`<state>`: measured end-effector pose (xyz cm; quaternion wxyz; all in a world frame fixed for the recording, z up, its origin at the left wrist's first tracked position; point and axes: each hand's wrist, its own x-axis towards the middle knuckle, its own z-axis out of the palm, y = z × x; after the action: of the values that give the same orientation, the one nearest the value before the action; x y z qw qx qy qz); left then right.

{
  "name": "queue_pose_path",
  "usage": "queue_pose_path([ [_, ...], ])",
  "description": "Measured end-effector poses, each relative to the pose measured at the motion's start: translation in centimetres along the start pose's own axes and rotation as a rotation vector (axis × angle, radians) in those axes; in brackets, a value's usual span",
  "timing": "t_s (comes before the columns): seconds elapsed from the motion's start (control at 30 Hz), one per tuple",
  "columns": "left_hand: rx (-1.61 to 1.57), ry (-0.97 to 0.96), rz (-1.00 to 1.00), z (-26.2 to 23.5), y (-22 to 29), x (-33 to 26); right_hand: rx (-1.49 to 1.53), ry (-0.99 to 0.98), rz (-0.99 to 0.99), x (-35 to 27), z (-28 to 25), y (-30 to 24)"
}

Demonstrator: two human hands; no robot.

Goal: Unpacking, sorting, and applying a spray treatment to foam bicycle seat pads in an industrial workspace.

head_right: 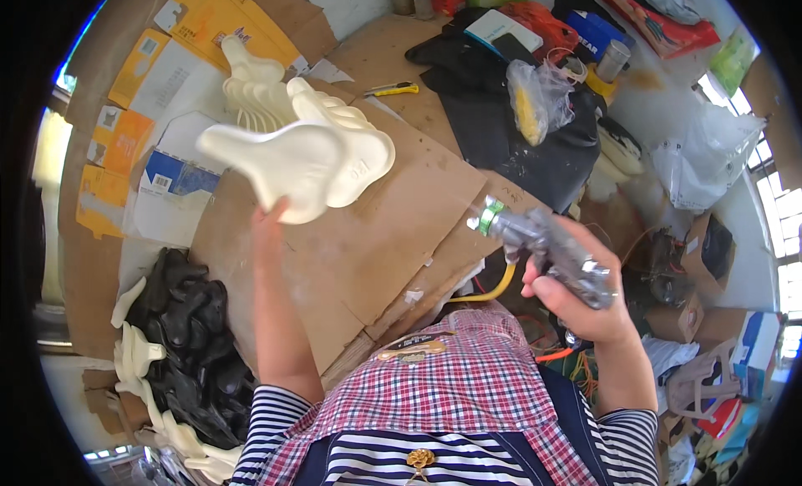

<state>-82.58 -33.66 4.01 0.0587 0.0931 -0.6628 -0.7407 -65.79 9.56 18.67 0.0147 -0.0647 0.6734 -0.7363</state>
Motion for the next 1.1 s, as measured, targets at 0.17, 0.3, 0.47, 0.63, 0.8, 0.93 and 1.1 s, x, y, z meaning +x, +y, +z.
queue_pose_path([
  [0.17, 0.116, -0.088, -0.036, 2.9, -8.7, 3.4, -0.021, -0.138, 0.242, 2.0, 0.8, 3.1],
  [0.3, 0.502, 0.048, 0.114, 3.5, -7.5, 0.4, -0.024, -0.123, 0.182, 2.9, 1.8, 4.9],
  [0.47, -0.15, 0.338, 0.37, -8.4, 5.5, -7.7, -0.122, -0.374, 0.165, 6.3, 3.9, 6.4],
  [0.63, -0.514, 0.847, 0.906, -26.7, 24.5, -16.9, -0.165, -0.506, 0.067, 7.1, 8.0, 4.7],
  [0.8, -0.387, 0.54, 0.672, -26.1, 16.6, -13.8, -0.121, -0.413, 0.028, 6.4, 9.6, 2.0],
  [0.93, -0.123, 0.661, 0.027, -19.8, 5.8, -10.1, -0.095, -0.369, 0.074, 4.5, 8.2, 1.7],
  [1.1, 0.127, 0.277, -0.12, -7.3, -2.3, 0.4, -0.151, -0.141, 0.251, 2.0, 4.9, 1.7],
])
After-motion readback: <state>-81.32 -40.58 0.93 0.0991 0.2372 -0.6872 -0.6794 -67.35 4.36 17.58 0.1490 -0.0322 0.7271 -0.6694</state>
